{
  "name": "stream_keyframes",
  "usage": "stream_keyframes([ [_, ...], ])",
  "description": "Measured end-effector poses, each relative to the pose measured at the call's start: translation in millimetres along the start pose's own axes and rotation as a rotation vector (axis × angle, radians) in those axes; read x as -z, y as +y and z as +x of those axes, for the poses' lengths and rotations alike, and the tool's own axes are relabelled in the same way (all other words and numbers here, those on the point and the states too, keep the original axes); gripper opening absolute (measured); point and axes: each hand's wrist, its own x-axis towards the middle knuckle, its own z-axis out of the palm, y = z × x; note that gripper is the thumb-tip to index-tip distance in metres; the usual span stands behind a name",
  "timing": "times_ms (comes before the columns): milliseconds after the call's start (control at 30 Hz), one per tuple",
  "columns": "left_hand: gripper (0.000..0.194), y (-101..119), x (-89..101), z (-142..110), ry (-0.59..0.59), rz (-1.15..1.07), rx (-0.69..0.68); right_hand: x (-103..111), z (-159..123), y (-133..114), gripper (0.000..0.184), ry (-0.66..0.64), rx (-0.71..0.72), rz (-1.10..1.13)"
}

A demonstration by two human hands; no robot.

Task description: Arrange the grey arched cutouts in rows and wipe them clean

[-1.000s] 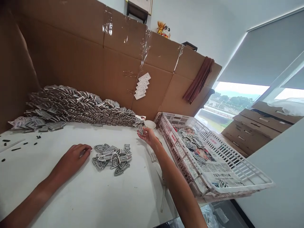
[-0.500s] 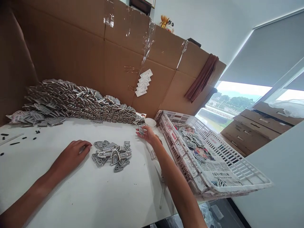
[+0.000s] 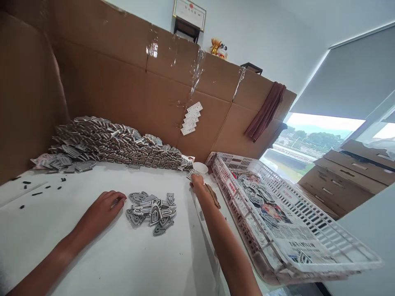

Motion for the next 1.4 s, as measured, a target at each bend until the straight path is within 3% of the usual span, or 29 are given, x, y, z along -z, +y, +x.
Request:
stream_keyframes([
  [100,0.032,0,0.6,-3,0.013,0.007,-0.015,-12,-8,-14,0.040,0.054,-0.153,-0.042],
  [167,0.029,2,1.6,-6,0.020,0.009,-0.003,-19,-17,-21,0.039,0.080,-0.177,-0.073],
  [300,0.029,9,4.2,-9,0.004,0.026,0.007,-19,-47,-31,0.025,0.111,-0.020,-0.146],
  [400,0.030,11,4.7,-8,-0.013,0.010,0.017,-8,-82,-44,0.029,0.084,0.307,-0.188],
  [500,0.029,7,2.4,-5,-0.011,0.003,0.009,7,-128,-66,0.033,0.057,1.017,-0.187],
  [567,0.030,4,0.1,-3,-0.007,0.003,0.008,16,-162,-83,0.031,0.124,1.330,-0.118],
  [633,0.031,2,-1.7,-3,-0.011,-0.003,0.021,24,-195,-98,0.040,0.140,1.535,-0.052],
  [767,0.030,3,-2.7,-5,-0.014,-0.006,0.049,40,-239,-116,0.050,0.083,1.681,-0.003],
  [1033,0.030,4,-1.8,-5,-0.045,0.007,0.055,44,-255,-126,0.037,0.032,1.682,0.071],
  [1100,0.030,6,0.0,-5,-0.049,0.009,0.048,38,-255,-124,0.030,-0.102,1.526,0.126],
  [1167,0.030,9,2.7,-4,-0.054,0.020,0.052,28,-258,-117,0.014,-0.369,1.194,0.208],
  [1233,0.029,12,5.9,-4,-0.059,0.033,0.061,18,-264,-107,0.021,-0.611,0.805,0.267],
  [1267,0.029,14,7.4,-5,-0.067,0.035,0.066,13,-268,-101,0.026,-0.670,0.665,0.265],
  [1333,0.029,17,9.6,-5,-0.096,0.030,0.058,9,-278,-92,0.027,-0.653,0.580,0.170],
  [1400,0.029,19,10.1,-5,-0.104,0.035,0.045,10,-289,-90,0.016,-0.575,0.700,-0.017],
])
